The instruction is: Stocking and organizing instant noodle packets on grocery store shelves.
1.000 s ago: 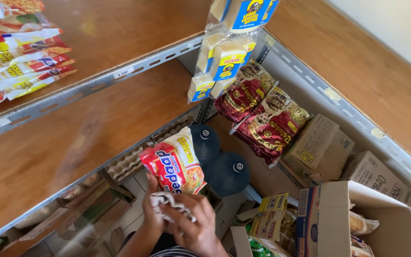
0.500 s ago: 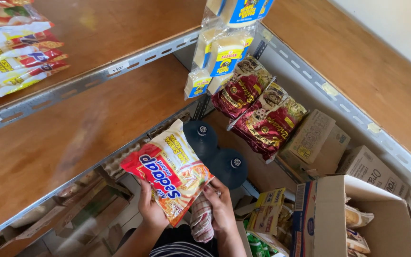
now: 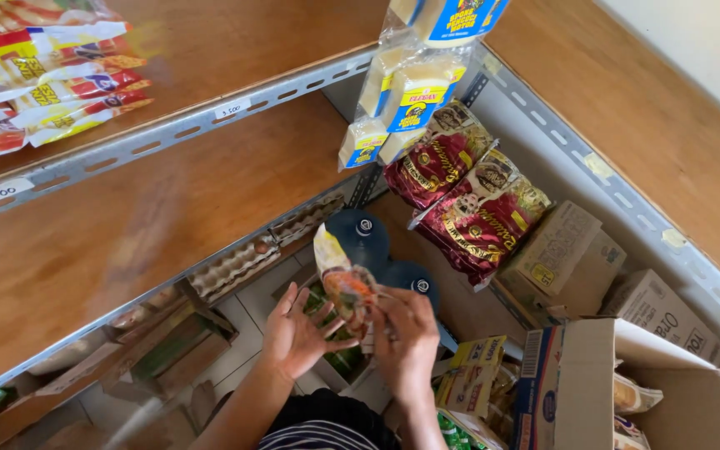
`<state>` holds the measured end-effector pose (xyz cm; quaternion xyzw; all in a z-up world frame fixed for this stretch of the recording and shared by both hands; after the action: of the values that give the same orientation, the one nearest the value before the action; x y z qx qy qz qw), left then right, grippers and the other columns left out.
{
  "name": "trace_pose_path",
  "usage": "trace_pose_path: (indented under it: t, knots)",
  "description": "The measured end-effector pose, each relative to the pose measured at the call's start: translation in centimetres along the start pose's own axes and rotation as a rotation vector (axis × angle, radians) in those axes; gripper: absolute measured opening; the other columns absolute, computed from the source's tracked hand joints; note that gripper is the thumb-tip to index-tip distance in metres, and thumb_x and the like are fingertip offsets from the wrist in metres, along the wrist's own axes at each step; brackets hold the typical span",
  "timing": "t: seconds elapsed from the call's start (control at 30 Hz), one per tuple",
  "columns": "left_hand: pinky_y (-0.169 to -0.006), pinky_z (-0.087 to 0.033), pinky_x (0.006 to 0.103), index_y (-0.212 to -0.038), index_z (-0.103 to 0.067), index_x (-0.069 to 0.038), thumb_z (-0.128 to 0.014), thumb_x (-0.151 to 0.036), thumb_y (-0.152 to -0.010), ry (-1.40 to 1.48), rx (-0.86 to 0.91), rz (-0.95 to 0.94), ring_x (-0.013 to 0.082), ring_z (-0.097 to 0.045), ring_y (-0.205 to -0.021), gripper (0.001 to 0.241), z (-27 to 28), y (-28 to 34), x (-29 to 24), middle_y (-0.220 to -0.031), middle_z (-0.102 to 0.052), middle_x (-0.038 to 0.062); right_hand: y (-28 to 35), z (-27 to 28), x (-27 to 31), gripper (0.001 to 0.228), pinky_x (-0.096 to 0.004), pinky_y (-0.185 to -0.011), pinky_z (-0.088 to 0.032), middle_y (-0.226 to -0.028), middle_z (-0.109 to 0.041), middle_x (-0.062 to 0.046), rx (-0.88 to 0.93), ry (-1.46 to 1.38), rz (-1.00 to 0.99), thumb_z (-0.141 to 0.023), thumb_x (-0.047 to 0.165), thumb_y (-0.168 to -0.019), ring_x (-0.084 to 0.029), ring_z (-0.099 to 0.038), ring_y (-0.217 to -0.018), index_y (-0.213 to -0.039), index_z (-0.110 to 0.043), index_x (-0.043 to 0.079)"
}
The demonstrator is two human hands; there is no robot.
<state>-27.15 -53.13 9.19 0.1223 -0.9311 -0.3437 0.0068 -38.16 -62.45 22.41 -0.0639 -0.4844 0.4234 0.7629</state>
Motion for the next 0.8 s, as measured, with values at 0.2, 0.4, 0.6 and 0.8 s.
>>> trace_pose_path:
  t: [0.2, 0.4, 0.6, 0.8]
  knots:
    - [-0.103, -0.045, 0.0561, -0.139, -0.056, -0.009, -0.054, -0.064, -0.090, -0.041, 0.164, 0.015, 0.0349, -0.064, -0.114, 0.074, 3.4, -3.9, 0.3, -0.125, -0.067, 0.019, 2.0, -3.5, 8.4, 0.020, -0.038, -0.074, -0.060, -0.104, -0.074, -0.004, 0.251, 0.186, 0.388, -0.083, 0.008, -0.074, -0.023, -0.069, -0.089, -0.094, -0.079, 0.010]
    - [-0.086, -0.061, 0.0433, -0.140, -0.056, 0.002, -0.060, -0.062, -0.100, -0.127, 0.635, 0.038, 0.0304, -0.072, -0.101, 0.076, -0.1, -2.0, 1.4, -0.121, -0.069, 0.023, 0.0, -3.3, 4.3, 0.024, -0.038, -0.091, -0.060, -0.116, -0.076, -0.002, 0.377, -0.115, 0.407, -0.082, 0.008, -0.081, -0.022, -0.072, -0.109, -0.104, -0.079, 0.010]
    - [-0.091, -0.060, 0.0424, -0.139, -0.058, -0.006, -0.059, -0.064, -0.086, -0.277, 0.442, 0.118, 0.0266, -0.073, -0.104, 0.079, 0.1, -1.7, 3.9, -0.121, -0.073, 0.018, -2.5, 0.2, -0.9, 0.020, -0.035, -0.080, -0.060, -0.117, -0.074, -0.008, 0.049, -0.028, 0.048, -0.074, 0.002, -0.087, -0.020, -0.073, -0.100, -0.106, -0.077, 0.006]
    - [-0.088, -0.061, 0.0430, -0.135, -0.059, -0.003, -0.057, -0.068, -0.086, -0.302, 0.369, 0.081, 0.0278, -0.073, -0.100, 0.081, 1.8, -3.0, 2.3, -0.115, -0.073, 0.018, 2.6, -1.5, 8.5, 0.027, -0.035, -0.079, -0.060, -0.109, -0.074, -0.008, 0.061, 0.097, 0.440, -0.078, 0.007, -0.073, -0.021, -0.068, -0.098, -0.099, -0.079, 0.013]
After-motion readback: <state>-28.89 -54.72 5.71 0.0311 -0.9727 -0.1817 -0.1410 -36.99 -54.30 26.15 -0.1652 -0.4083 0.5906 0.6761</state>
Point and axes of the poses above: each hand's wrist, its own y-axis away from the middle knuckle, its own z-axis out of the back of the hand, x = y × z, the point moved 10 cm from there along -y, towards the middle knuckle
